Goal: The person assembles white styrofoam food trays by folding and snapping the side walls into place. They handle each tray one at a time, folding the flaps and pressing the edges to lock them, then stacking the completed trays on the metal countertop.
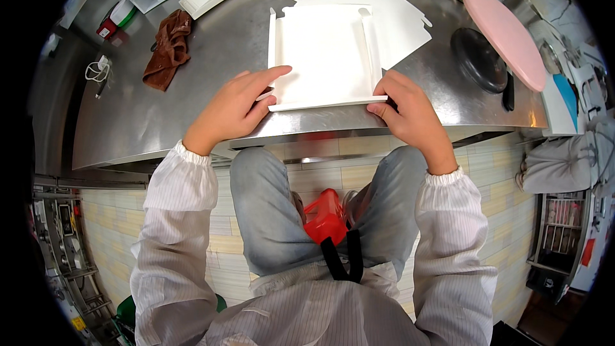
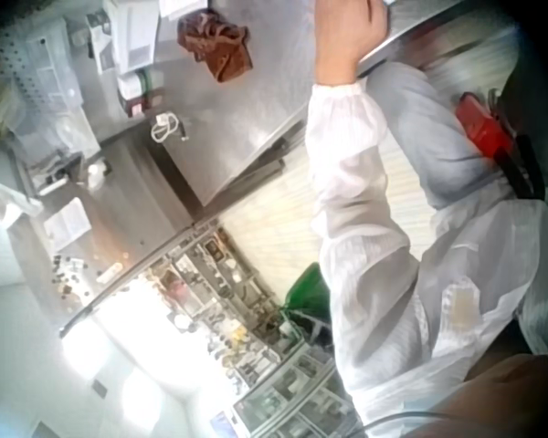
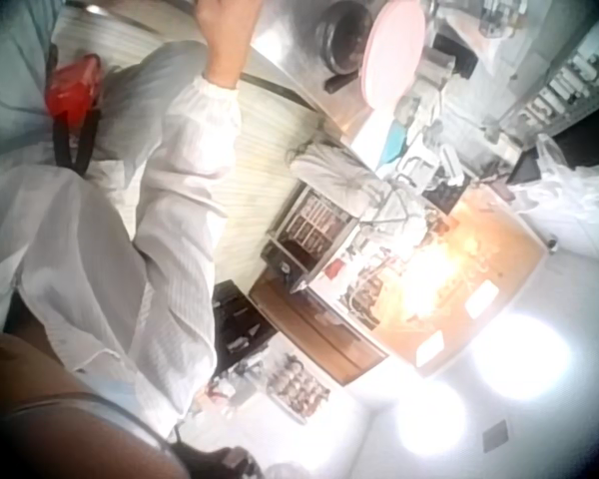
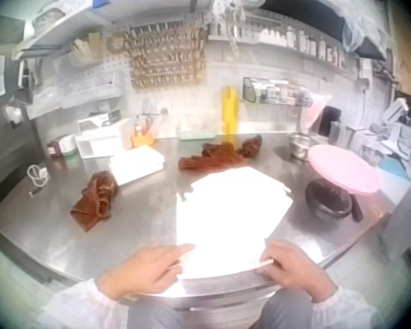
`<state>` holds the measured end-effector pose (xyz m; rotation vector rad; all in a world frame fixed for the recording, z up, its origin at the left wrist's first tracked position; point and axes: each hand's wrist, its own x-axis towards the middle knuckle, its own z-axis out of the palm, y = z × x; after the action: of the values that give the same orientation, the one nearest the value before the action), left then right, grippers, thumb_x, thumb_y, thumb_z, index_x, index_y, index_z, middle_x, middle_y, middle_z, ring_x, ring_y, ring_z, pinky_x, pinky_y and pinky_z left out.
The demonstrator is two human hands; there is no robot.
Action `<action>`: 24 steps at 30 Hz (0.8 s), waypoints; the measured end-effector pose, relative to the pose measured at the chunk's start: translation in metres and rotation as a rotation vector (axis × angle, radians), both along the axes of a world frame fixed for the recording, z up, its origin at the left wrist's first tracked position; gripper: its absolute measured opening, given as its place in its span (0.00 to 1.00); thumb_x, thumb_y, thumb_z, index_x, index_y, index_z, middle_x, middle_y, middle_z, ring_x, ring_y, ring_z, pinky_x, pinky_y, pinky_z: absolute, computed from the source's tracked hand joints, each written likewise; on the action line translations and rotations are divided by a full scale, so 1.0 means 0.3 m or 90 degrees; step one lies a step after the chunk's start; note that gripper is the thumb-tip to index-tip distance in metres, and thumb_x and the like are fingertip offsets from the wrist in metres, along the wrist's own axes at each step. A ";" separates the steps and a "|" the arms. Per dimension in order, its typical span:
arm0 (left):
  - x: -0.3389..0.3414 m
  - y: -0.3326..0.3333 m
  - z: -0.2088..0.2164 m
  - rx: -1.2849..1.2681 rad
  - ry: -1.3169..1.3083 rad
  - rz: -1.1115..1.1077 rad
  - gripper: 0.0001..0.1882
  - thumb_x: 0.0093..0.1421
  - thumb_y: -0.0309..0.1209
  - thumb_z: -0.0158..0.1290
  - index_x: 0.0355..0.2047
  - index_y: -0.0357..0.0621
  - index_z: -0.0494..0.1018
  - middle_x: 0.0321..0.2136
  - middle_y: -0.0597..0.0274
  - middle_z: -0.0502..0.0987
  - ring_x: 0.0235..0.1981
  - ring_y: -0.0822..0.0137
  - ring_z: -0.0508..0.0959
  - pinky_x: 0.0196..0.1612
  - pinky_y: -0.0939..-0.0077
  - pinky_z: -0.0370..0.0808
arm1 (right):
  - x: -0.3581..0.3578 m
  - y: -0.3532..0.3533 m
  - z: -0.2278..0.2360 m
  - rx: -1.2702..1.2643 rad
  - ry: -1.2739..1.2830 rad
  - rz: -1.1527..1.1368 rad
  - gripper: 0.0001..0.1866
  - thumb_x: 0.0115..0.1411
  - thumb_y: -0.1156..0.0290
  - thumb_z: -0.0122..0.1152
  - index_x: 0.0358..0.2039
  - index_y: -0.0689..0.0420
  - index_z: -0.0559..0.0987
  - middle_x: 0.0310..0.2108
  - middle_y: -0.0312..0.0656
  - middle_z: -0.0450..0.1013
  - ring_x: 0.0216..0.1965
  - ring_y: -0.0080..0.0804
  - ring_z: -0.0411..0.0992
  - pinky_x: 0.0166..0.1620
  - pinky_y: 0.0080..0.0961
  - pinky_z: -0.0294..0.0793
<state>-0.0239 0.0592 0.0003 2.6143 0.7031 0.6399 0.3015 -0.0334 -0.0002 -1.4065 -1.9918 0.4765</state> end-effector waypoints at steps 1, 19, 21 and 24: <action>-0.001 0.003 -0.009 0.006 -0.034 -0.006 0.33 0.60 0.24 0.51 0.68 0.47 0.64 0.39 0.52 0.81 0.33 0.52 0.73 0.44 0.60 0.72 | -0.004 0.001 0.002 0.002 0.004 -0.007 0.09 0.56 0.76 0.68 0.33 0.63 0.76 0.31 0.44 0.69 0.30 0.42 0.68 0.33 0.34 0.68; -0.010 -0.009 -0.014 -0.011 -0.022 -0.014 0.25 0.62 0.36 0.61 0.59 0.47 0.74 0.30 0.60 0.71 0.31 0.60 0.71 0.43 0.67 0.70 | -0.012 0.005 0.003 -0.029 0.032 -0.040 0.08 0.56 0.76 0.67 0.32 0.64 0.76 0.29 0.44 0.69 0.27 0.38 0.68 0.32 0.31 0.68; -0.020 -0.008 -0.020 -0.037 -0.029 0.004 0.22 0.61 0.36 0.62 0.55 0.47 0.77 0.31 0.60 0.71 0.32 0.60 0.71 0.43 0.67 0.71 | -0.014 0.004 0.002 -0.026 0.032 -0.039 0.08 0.56 0.76 0.67 0.32 0.64 0.76 0.29 0.43 0.69 0.27 0.38 0.68 0.32 0.31 0.68; -0.019 -0.015 -0.009 -0.098 -0.042 0.036 0.19 0.59 0.35 0.64 0.50 0.46 0.80 0.35 0.59 0.72 0.35 0.61 0.72 0.43 0.69 0.72 | -0.021 0.005 0.006 -0.030 0.030 -0.046 0.08 0.57 0.76 0.67 0.32 0.64 0.76 0.29 0.44 0.69 0.27 0.38 0.68 0.32 0.31 0.68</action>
<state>-0.0297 0.0547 -0.0024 2.4293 0.7770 0.6574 0.2952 -0.0319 0.0015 -1.4772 -1.8976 0.5220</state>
